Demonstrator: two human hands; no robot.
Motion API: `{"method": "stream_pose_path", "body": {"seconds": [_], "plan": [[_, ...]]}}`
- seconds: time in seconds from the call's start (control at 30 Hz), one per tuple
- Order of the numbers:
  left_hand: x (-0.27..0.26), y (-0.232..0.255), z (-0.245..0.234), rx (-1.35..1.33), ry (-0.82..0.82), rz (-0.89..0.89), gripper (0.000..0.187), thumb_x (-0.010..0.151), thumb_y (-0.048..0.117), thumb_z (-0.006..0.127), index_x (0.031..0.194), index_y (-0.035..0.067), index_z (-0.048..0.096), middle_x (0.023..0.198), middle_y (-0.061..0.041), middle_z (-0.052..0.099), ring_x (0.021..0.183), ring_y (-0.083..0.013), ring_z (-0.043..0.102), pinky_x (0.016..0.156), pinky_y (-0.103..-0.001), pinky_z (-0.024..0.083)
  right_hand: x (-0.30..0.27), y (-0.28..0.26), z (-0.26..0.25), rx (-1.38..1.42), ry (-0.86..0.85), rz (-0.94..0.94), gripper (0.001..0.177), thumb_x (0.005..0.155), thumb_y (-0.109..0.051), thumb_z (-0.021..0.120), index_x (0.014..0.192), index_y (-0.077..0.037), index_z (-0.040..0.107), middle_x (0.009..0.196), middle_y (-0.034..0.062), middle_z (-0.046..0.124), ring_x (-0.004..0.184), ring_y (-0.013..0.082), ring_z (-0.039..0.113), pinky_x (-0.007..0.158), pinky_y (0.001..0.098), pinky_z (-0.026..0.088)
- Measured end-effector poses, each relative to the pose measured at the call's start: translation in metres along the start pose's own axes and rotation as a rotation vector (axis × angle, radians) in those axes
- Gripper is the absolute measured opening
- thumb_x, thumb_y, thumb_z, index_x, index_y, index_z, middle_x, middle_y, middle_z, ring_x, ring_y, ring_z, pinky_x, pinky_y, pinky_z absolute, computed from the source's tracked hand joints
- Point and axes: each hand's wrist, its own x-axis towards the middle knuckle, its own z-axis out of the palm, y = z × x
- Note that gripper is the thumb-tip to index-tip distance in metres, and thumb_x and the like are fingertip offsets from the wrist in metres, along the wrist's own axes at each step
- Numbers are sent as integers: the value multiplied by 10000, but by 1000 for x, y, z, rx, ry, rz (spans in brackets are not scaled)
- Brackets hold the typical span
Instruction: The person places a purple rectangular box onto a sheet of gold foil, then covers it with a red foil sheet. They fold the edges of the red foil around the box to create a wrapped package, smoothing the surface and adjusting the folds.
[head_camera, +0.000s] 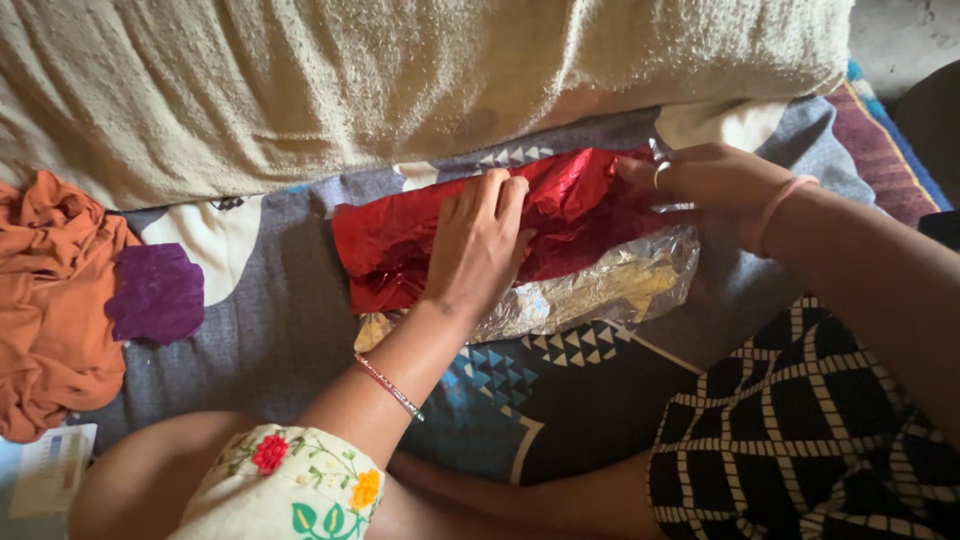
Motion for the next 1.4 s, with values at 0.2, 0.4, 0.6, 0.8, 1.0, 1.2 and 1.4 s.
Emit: {"method": "stream_pose_path", "body": {"seconds": [0.2,0.4,0.6,0.8,1.0,1.2,1.4], "plan": [[0,0,2,-3,38,12,497,816,107,781,1242,29,539,1227,-154,552,1152,-330,573,967,-472,463,-15,-9,11,121,54,-23,459,895,-380,752,1180,-31,668,1125,29,725,989,140,632,774,321,490],[-2,-6,10,8,-16,-21,474,827,77,761,1245,30,543,1224,-155,556,1139,-329,579,972,-476,472,-16,-16,15,-9,94,113,463,815,-331,793,1213,-124,680,1083,19,743,992,147,644,780,350,493],[0,-8,14,19,12,-7,465,819,125,784,1208,36,545,1228,-151,558,1157,-330,578,937,-493,484,-2,1,6,45,206,-114,381,832,-269,813,1155,-84,731,1049,28,775,1003,94,677,871,256,551],[2,-2,4,-9,-27,-33,479,815,145,800,1205,34,545,1210,-150,552,1145,-335,571,902,-510,468,15,18,4,-162,267,-271,298,895,-235,762,1148,-79,789,1004,116,764,880,120,622,796,280,497],[2,0,-3,-28,-28,-27,494,804,162,808,1211,43,553,1229,-143,552,1174,-340,562,927,-506,465,20,16,-5,-545,400,-408,500,868,-303,856,1214,10,674,997,151,730,831,171,701,770,322,565],[2,-2,0,3,-69,-42,657,821,180,801,1396,56,508,1426,-132,529,1290,-331,521,1007,-509,441,20,10,-12,-759,415,-307,395,969,-373,763,1044,14,782,851,180,758,727,247,682,689,388,528],[6,-13,2,104,-178,-107,849,796,191,827,1512,23,402,1495,-138,502,1439,-288,438,1176,-595,249,27,11,-1,-525,310,-431,325,944,-371,739,1016,-56,774,769,97,729,688,144,613,617,364,502]]}}
